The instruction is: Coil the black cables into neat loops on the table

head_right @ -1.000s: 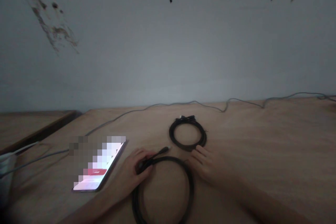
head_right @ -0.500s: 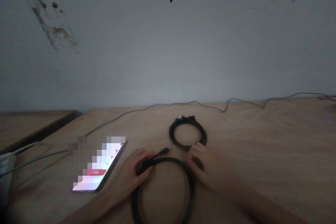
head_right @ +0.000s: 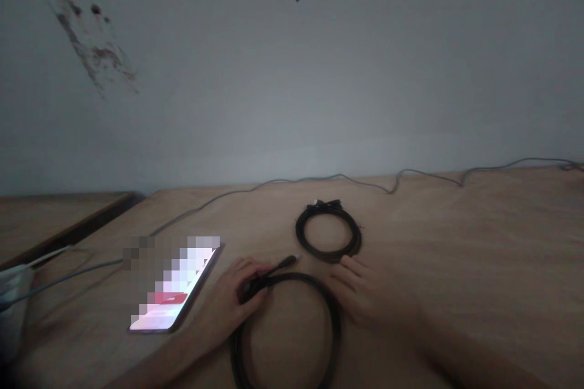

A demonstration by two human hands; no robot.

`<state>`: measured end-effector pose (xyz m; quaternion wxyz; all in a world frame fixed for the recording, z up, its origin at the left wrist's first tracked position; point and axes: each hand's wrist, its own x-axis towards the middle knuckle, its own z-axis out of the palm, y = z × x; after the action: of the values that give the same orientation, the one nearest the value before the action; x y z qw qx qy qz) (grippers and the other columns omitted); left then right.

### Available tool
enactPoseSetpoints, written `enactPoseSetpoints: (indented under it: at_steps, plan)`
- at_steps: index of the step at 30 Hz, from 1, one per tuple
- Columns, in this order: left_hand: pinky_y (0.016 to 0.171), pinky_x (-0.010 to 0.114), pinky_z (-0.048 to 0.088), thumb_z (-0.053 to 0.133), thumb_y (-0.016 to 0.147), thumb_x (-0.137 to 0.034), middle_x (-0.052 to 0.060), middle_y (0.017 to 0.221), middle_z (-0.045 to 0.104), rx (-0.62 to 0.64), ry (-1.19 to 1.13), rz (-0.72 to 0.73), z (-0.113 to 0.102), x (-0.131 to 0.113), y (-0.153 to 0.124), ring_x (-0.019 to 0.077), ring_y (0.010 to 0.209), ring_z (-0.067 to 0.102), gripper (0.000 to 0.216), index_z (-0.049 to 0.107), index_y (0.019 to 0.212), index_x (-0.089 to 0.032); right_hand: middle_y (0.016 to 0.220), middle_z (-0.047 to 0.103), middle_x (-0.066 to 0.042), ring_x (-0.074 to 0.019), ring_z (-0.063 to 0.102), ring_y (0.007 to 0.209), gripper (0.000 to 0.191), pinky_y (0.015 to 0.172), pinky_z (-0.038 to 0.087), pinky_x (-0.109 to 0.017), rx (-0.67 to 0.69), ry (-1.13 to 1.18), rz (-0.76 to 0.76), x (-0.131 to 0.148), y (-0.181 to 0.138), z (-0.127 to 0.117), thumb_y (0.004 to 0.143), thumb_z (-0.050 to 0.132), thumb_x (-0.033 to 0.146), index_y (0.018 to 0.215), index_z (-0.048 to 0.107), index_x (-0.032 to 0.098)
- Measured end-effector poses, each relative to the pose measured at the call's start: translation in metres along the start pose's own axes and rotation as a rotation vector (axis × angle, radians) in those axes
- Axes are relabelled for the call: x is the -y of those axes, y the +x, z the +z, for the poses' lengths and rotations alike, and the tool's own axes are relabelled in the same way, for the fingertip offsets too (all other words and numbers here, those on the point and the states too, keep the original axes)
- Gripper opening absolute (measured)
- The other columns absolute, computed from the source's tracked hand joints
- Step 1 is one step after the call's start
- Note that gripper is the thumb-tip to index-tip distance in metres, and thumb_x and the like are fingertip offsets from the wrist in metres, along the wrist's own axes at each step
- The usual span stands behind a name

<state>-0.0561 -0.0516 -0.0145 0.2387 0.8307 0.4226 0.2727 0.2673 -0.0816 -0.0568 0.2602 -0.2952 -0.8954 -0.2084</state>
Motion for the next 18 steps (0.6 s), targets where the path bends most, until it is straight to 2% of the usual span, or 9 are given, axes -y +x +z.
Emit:
enactPoseSetpoints:
  at_steps: [6, 11, 15, 18]
  plan:
    - [0.098, 0.044, 0.048, 0.063, 0.085, -0.021, 0.008, 0.113, 0.07, 0.007, 0.015, -0.004, -0.001, -0.002, 0.001, 0.0288, 0.109, 0.062, 0.036, 0.073, 0.12, -0.024, 0.105, 0.078, -0.012, -0.029, 0.07, 0.099, 0.027, 0.086, 0.061, -0.043, -0.041, -0.099, -0.04, 0.001, -0.001, 0.003, 0.103, 0.049, 0.013, 0.117, 0.072, 0.015]
    - [0.097, 0.044, 0.048, 0.064, 0.087, -0.023, 0.007, 0.113, 0.07, 0.01, 0.031, -0.017, -0.001, -0.002, 0.001, 0.0288, 0.109, 0.062, 0.036, 0.072, 0.122, -0.026, 0.105, 0.076, -0.011, -0.0294, 0.068, 0.101, 0.024, 0.088, 0.06, -0.045, 0.02, -0.054, 0.082, 0.005, 0.004, 0.008, 0.102, 0.054, 0.013, 0.116, 0.072, 0.018]
    - [0.097, 0.044, 0.049, 0.065, 0.087, -0.024, 0.007, 0.113, 0.07, 0.005, 0.018, -0.008, 0.0, 0.001, 0.0, 0.0287, 0.109, 0.063, 0.036, 0.072, 0.122, -0.025, 0.098, 0.074, -0.011, -0.0286, 0.067, 0.096, 0.022, 0.088, 0.059, -0.047, 0.098, -0.008, 0.168, 0.008, 0.009, 0.009, 0.099, 0.052, 0.01, 0.101, 0.072, 0.018]
    - [0.098, 0.042, 0.049, 0.065, 0.087, -0.021, 0.007, 0.114, 0.07, -0.016, 0.006, 0.01, 0.002, 0.002, 0.0, 0.0276, 0.109, 0.063, 0.035, 0.072, 0.121, -0.026, 0.094, 0.072, -0.011, -0.0277, 0.066, 0.091, 0.021, 0.083, 0.059, -0.045, 0.132, 0.109, 0.309, 0.009, 0.013, 0.005, 0.098, 0.049, 0.012, 0.093, 0.068, 0.018]
